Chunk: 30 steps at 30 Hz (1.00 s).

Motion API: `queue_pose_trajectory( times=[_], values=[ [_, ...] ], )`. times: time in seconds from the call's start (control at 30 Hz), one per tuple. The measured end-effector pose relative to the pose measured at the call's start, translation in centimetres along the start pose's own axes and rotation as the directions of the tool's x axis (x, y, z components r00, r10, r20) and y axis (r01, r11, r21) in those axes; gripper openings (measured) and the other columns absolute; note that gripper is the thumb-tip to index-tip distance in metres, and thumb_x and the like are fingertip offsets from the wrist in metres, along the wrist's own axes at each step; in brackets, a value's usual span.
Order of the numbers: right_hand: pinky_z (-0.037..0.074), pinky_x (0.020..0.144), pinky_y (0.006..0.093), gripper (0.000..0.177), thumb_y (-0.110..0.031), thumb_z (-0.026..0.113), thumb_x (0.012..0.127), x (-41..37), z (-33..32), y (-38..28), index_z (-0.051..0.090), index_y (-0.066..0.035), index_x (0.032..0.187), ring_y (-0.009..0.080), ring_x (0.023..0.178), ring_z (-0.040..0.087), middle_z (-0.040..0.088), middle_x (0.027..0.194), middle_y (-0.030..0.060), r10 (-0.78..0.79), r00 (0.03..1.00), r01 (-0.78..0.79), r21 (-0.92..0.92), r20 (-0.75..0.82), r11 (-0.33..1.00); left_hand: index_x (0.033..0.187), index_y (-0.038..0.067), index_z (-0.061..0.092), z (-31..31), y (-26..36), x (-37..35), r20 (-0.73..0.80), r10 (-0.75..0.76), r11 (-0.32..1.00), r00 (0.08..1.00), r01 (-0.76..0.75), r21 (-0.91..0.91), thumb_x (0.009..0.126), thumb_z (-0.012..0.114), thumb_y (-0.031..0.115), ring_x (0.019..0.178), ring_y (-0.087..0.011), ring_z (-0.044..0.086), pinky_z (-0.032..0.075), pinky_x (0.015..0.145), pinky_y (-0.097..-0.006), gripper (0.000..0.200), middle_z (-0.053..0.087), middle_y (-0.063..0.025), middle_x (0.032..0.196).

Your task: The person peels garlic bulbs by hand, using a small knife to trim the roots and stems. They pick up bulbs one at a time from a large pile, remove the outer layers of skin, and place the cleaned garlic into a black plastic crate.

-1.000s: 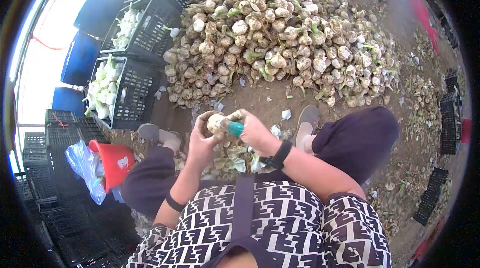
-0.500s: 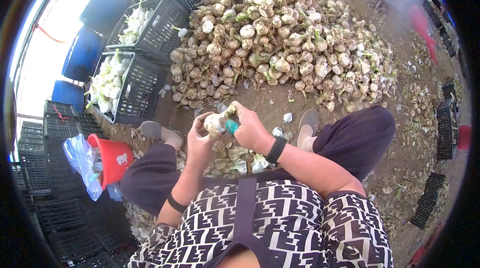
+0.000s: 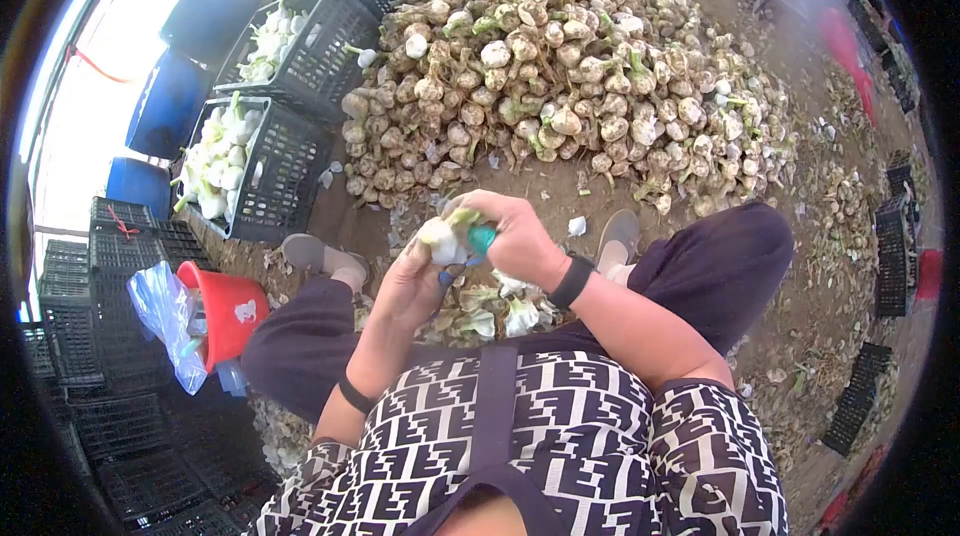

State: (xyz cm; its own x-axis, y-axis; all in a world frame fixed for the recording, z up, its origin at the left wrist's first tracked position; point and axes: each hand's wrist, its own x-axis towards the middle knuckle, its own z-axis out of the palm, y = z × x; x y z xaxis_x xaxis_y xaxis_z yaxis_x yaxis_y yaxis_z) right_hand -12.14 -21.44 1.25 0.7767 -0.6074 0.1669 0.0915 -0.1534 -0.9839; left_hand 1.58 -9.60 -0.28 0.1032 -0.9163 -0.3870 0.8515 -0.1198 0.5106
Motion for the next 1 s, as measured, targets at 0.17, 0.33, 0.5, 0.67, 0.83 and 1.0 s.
queue_pose_trajectory(
  times=[0.17,0.33,0.5,0.67,0.83,1.0],
  values=[
    [0.048,0.074,0.027,0.016,-0.008,0.057,0.085,-0.1,0.6,0.5,0.057,-0.004,0.1,0.0141,0.083,0.059,0.061,0.092,0.0027,0.502,0.865,-0.286,0.847,0.026,0.449,0.12,0.004,0.046,0.8,0.2,-0.2,0.073,0.077,0.997,0.994,-0.075,-0.034,0.069,0.073,0.015,0.102,-0.0216,0.054,0.046,0.088,-0.0355,0.059,0.053,-0.0094,0.115],
    [0.049,0.071,0.0343,0.017,-0.01,0.047,0.089,1.5,-1.0,2.3,0.052,-0.004,0.104,0.0189,0.081,0.058,0.059,0.091,0.007,0.672,0.736,-0.09,0.971,-0.086,0.222,0.116,0.004,0.047,0.1,0.8,-0.3,0.233,0.098,0.994,0.968,-0.084,-0.07,0.064,0.074,0.012,0.099,-0.0254,0.057,0.048,0.085,-0.037,0.059,0.054,-0.0101,0.11],
    [0.048,0.075,0.0338,0.028,-0.01,0.052,0.084,-0.1,-4.5,6.4,0.052,-0.004,0.111,0.0264,0.089,0.06,0.062,0.097,0.0153,0.317,0.943,-0.321,-0.52,-0.1,0.791,0.116,0.006,0.045,-1.8,0.8,-0.6,0.036,0.117,0.993,0.992,-0.117,-0.013,0.082,0.059,0.03,0.098,-0.03,0.053,0.045,0.084,-0.0414,0.044,0.052,-0.0135,0.11],
    [0.047,0.076,0.0364,0.027,-0.015,0.06,0.075,0.8,0.7,-1.3,0.06,-0.009,0.102,0.0272,0.088,0.058,0.063,0.091,0.0108,-0.108,0.993,0.079,-0.442,-0.041,0.893,0.116,0.006,0.046,-0.1,0.5,0.0,-0.054,0.147,0.985,0.988,-0.141,0.103,0.087,0.053,0.034,0.099,-0.0248,0.053,0.044,0.08,-0.0392,0.041,0.054,-0.0091,0.109],
    [0.044,0.073,0.0339,0.02,-0.017,0.061,0.069,1.4,0.8,-0.7,0.063,-0.009,0.088,0.021,0.079,0.057,0.062,0.079,0.0052,-0.22,0.97,0.232,-0.645,0.1,0.729,0.113,0.005,0.048,-0.5,0.3,-0.2,-0.123,0.101,0.981,0.987,-0.079,0.177,0.09,0.048,0.039,0.091,-0.0167,0.053,0.043,0.075,-0.0317,0.041,0.056,-0.0057,0.103],
    [0.039,0.073,0.0312,0.013,-0.015,0.06,0.066,1.3,0.8,-0.8,0.06,-0.009,0.078,0.0195,0.073,0.055,0.058,0.071,0.0034,-0.324,0.927,0.358,-0.705,0.19,0.612,0.113,0.006,0.048,-0.2,0.3,-0.6,-0.133,0.068,0.972,0.989,-0.036,0.23,0.088,0.051,0.04,0.087,-0.0132,0.053,0.043,0.07,-0.0264,0.042,0.056,-0.0032,0.101]
  ],
)
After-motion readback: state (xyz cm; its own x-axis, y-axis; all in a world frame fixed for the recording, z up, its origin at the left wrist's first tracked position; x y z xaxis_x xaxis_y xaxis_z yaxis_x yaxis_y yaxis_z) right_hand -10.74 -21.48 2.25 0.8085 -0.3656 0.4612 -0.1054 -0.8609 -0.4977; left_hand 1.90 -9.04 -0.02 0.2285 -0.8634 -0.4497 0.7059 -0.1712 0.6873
